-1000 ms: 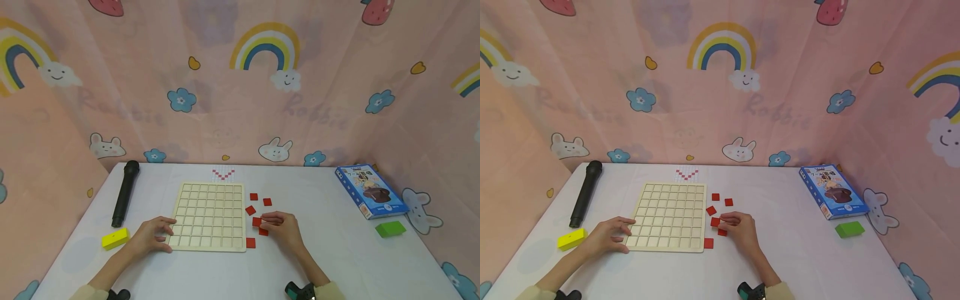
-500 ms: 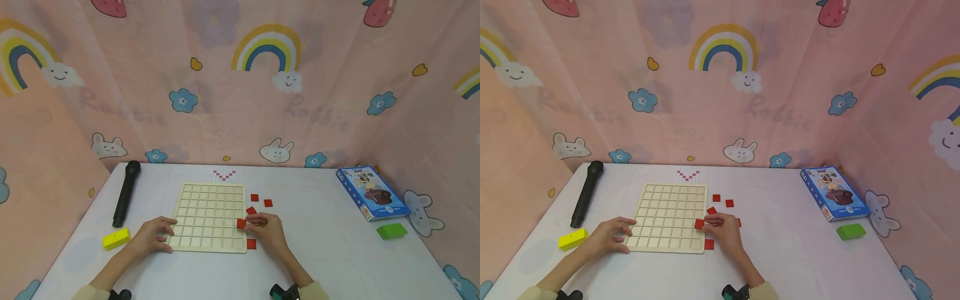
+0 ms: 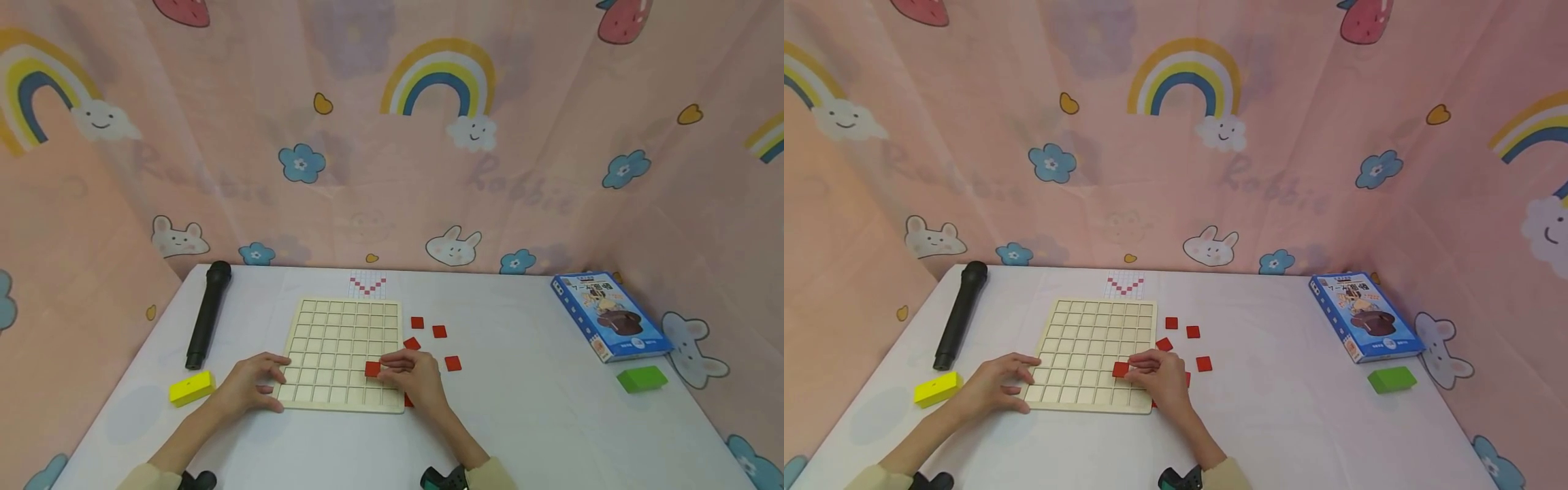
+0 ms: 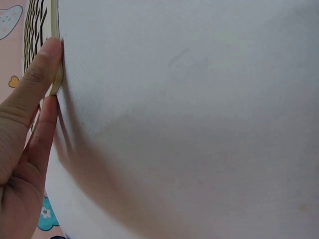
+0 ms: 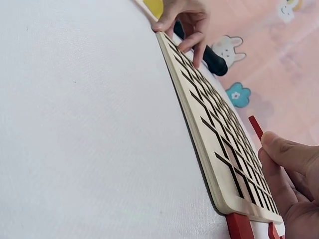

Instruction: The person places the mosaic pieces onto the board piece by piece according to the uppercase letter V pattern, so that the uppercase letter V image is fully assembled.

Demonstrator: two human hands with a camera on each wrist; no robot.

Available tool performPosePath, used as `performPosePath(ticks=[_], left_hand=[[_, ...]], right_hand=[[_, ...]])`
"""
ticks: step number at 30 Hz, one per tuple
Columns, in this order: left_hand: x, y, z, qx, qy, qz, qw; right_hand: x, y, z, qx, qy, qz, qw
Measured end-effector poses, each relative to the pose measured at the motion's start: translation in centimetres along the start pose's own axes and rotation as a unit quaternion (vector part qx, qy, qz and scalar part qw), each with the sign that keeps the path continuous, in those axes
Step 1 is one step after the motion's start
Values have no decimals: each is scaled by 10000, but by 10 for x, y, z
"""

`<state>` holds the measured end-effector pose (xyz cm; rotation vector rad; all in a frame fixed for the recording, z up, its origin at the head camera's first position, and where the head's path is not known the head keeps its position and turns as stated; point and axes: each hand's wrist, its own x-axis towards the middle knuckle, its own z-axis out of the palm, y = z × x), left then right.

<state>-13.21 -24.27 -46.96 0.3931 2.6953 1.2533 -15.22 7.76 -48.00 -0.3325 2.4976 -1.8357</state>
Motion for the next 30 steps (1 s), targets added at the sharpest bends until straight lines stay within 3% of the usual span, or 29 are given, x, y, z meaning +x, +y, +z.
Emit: performPosePath(ticks=[14, 30], left_hand=[[-1, -3, 0, 1, 12, 12, 10000], [0, -2, -1, 21, -35, 216, 9998]], right_hand=[[7, -7, 28, -279, -348, -232, 9987], [12, -13, 37, -353, -640, -175, 9972]])
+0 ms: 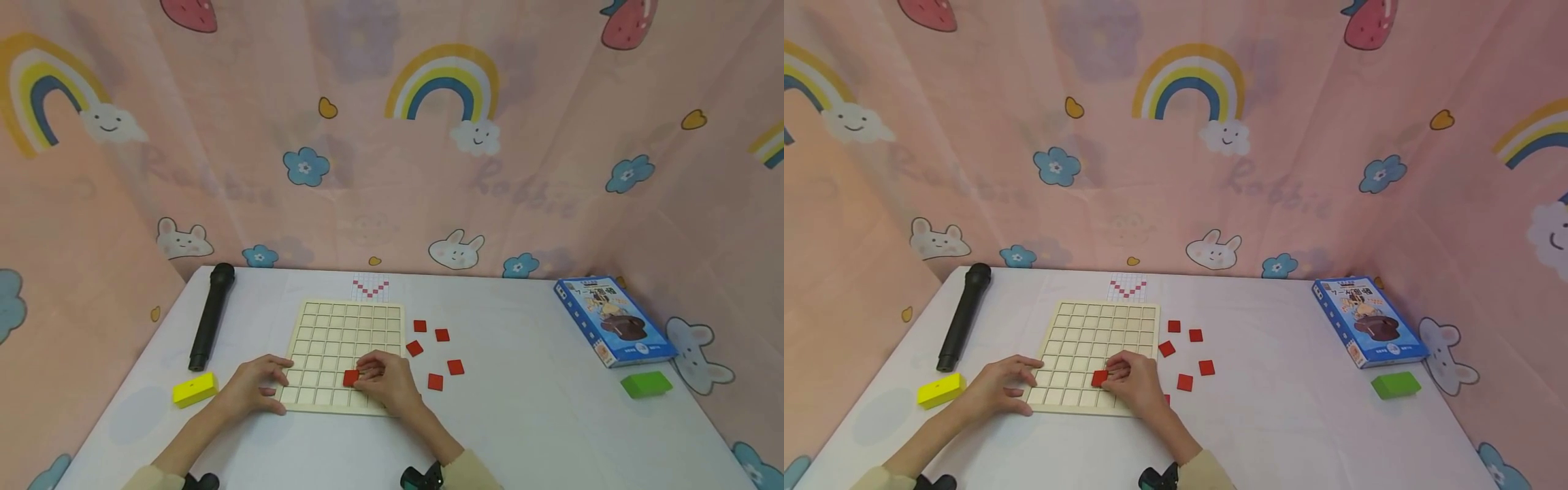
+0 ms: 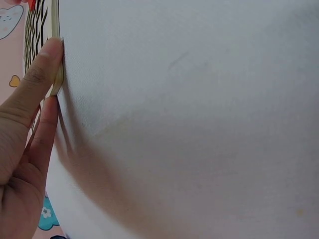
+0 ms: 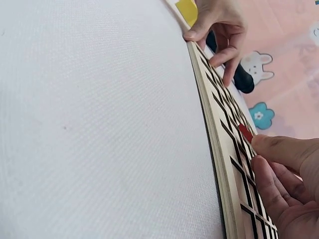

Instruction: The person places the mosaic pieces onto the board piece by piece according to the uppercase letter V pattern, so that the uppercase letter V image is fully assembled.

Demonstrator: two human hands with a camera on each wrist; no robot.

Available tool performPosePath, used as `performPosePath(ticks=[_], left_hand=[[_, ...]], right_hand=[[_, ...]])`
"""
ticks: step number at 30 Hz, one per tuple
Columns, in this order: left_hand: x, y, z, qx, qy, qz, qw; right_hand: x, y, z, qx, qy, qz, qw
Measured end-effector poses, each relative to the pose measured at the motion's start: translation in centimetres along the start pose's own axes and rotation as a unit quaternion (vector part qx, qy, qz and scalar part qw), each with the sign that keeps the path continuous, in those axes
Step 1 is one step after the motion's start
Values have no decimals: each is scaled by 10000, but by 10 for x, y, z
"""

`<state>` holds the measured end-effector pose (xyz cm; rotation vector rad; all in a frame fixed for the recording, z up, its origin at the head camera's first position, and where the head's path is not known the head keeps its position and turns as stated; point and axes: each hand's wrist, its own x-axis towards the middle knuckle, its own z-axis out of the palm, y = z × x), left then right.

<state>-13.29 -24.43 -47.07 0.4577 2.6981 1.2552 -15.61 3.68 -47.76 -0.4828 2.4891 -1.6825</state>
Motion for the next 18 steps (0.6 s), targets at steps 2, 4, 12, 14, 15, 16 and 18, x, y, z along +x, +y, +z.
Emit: performPosePath(ticks=[2, 4, 12, 14, 15, 16, 18], left_hand=[[0, 0, 0, -2, 5, -11, 10000], [-1, 0, 0, 7, 9, -28, 10000], [0, 2, 1, 83, 38, -228, 9997], [0, 3, 1, 62, 37, -197, 9998], [0, 3, 0, 58, 35, -187, 9998], [0, 4, 0, 44, 40, -200, 9998], [-1, 4, 0, 51, 49, -162, 9998]], right_hand=[[0, 0, 1, -7, -16, -8, 10000], [1, 0, 2, 14, -38, -10, 10000], [1, 0, 5, 52, -53, -137, 9999], [1, 0, 6, 60, -59, -94, 9999], [1, 0, 6, 60, -65, -67, 9999], [1, 0, 6, 62, -69, -43, 9999], [2, 1, 6, 94, -86, -29, 9999]])
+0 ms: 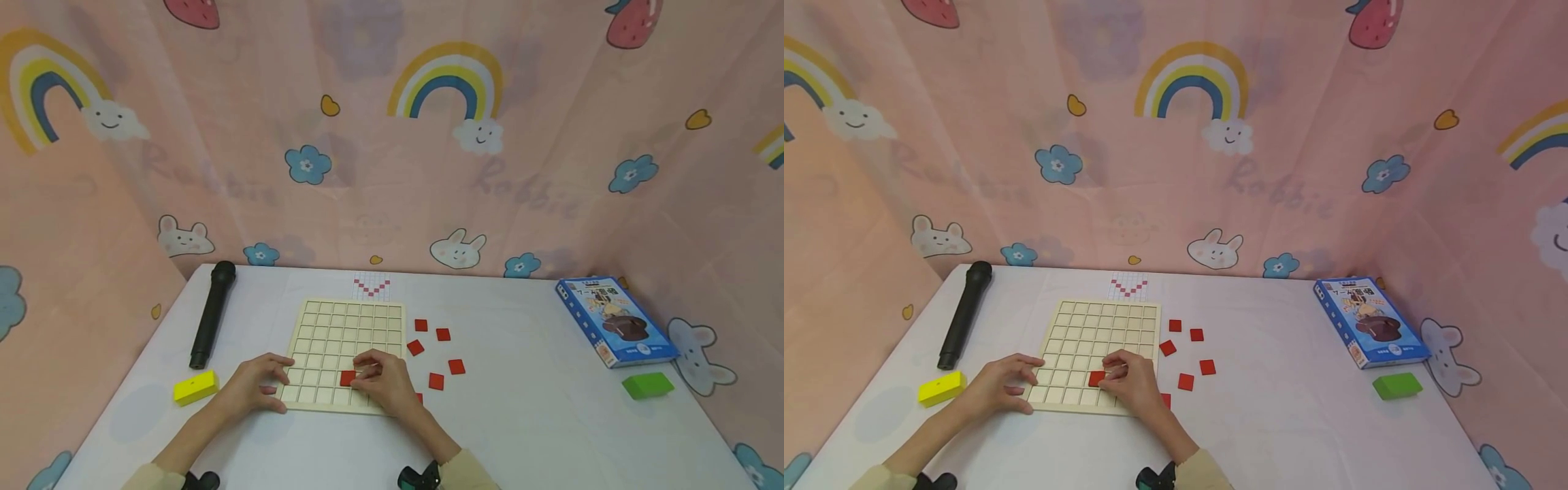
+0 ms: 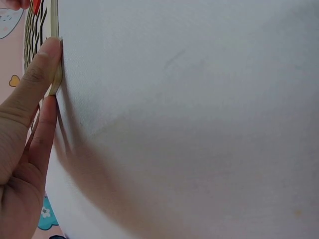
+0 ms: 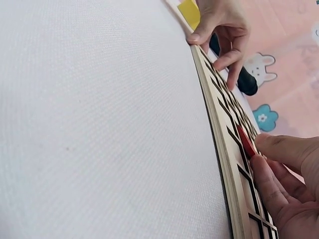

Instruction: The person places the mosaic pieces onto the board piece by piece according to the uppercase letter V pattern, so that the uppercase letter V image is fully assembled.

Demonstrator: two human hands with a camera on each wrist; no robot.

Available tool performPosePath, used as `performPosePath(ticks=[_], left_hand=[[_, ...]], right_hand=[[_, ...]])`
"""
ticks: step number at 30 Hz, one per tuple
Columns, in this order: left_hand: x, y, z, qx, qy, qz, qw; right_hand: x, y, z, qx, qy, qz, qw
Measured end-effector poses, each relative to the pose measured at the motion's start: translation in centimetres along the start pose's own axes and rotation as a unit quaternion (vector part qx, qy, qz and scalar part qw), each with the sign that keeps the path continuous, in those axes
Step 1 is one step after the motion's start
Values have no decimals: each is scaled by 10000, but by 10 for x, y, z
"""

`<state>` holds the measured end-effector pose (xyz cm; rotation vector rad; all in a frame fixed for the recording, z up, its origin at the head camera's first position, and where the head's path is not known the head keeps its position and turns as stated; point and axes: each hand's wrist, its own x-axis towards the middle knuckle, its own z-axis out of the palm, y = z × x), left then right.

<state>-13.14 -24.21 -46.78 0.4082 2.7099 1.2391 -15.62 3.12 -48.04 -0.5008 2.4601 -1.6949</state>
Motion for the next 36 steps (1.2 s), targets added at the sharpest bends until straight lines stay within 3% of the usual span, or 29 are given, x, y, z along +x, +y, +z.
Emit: performPosePath(ticks=[9, 20, 28, 36], left_hand=[[1, -1, 0, 46, 10, 81, 10000], [2, -1, 0, 61, -5, -9, 10000], [2, -1, 1, 132, 14, -91, 9999], [2, -1, 2, 72, 22, -276, 9996]], right_hand=[[1, -1, 0, 355, -112, -152, 9992], [-2, -1, -6, 365, -155, 191, 9990], [-9, 2, -39, 514, -43, 395, 9979], [-16, 15, -81, -31, 623, 771, 9951]])
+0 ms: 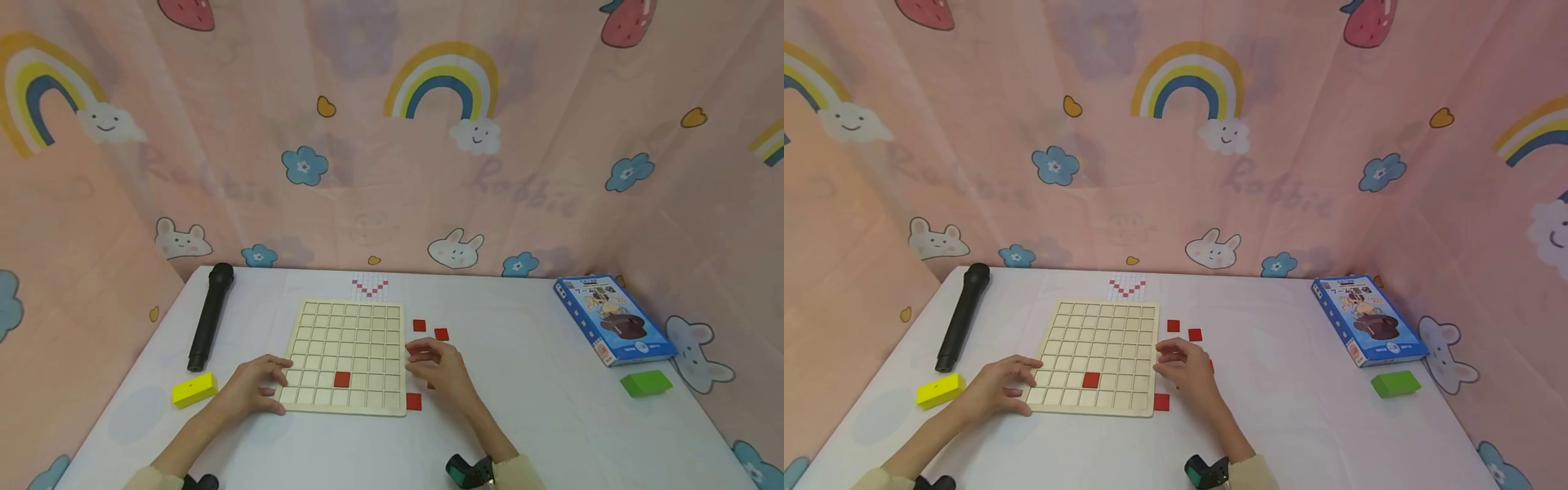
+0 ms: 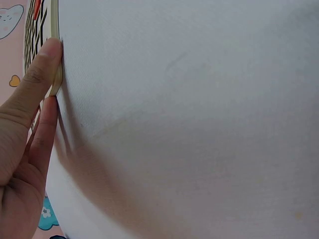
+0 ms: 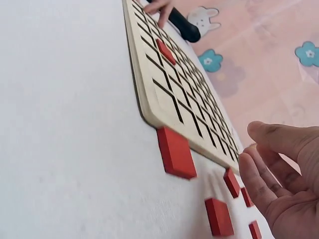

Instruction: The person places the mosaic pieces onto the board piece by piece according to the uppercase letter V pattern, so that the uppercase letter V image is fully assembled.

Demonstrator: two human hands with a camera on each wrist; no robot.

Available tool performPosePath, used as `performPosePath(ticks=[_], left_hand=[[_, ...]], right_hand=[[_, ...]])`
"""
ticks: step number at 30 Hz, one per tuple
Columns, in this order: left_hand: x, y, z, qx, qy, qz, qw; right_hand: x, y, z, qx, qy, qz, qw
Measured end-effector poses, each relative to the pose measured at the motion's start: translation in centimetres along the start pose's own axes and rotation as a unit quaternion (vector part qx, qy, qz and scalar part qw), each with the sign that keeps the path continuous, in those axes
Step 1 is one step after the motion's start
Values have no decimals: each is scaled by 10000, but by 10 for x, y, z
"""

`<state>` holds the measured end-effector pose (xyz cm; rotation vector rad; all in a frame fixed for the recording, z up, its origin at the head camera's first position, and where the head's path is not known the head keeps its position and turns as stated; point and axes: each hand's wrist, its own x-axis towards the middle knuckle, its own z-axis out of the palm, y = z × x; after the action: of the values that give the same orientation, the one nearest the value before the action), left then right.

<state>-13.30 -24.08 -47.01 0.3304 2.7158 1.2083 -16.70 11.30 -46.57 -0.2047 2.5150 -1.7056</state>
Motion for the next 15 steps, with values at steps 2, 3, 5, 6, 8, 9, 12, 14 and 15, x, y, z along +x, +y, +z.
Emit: performPosePath(ticks=[2, 3, 5, 6, 8, 9, 12, 14, 15], left_hand=[[-1, 0, 0, -25, -4, -14, 10000], [-1, 0, 0, -33, -1, -28, 10000], [-2, 0, 1, -61, 8, -68, 10000], [-2, 0, 1, -87, 9, -86, 9999], [-2, 0, 1, -128, 19, -125, 9998], [-2, 0, 1, -155, 20, -145, 9998], [-1, 1, 1, -218, 13, -204, 9996], [-1, 1, 1, -215, 14, -241, 9995], [-1, 2, 1, -213, 14, -257, 9994]], right_hand=[[0, 5, -10, -149, 122, 50, 9998], [1, 7, -14, -167, 146, 52, 9997], [1, 12, -24, -173, 168, 64, 9997], [1, 15, -28, -221, 168, 18, 9996], [1, 19, -38, -242, 115, -48, 9996], [1, 21, -43, -280, 88, -91, 9995], [0, 26, -57, -381, 7, -168, 9991], [-1, 28, -66, -467, -81, -221, 9986], [-1, 30, -70, -515, -133, -238, 9983]])
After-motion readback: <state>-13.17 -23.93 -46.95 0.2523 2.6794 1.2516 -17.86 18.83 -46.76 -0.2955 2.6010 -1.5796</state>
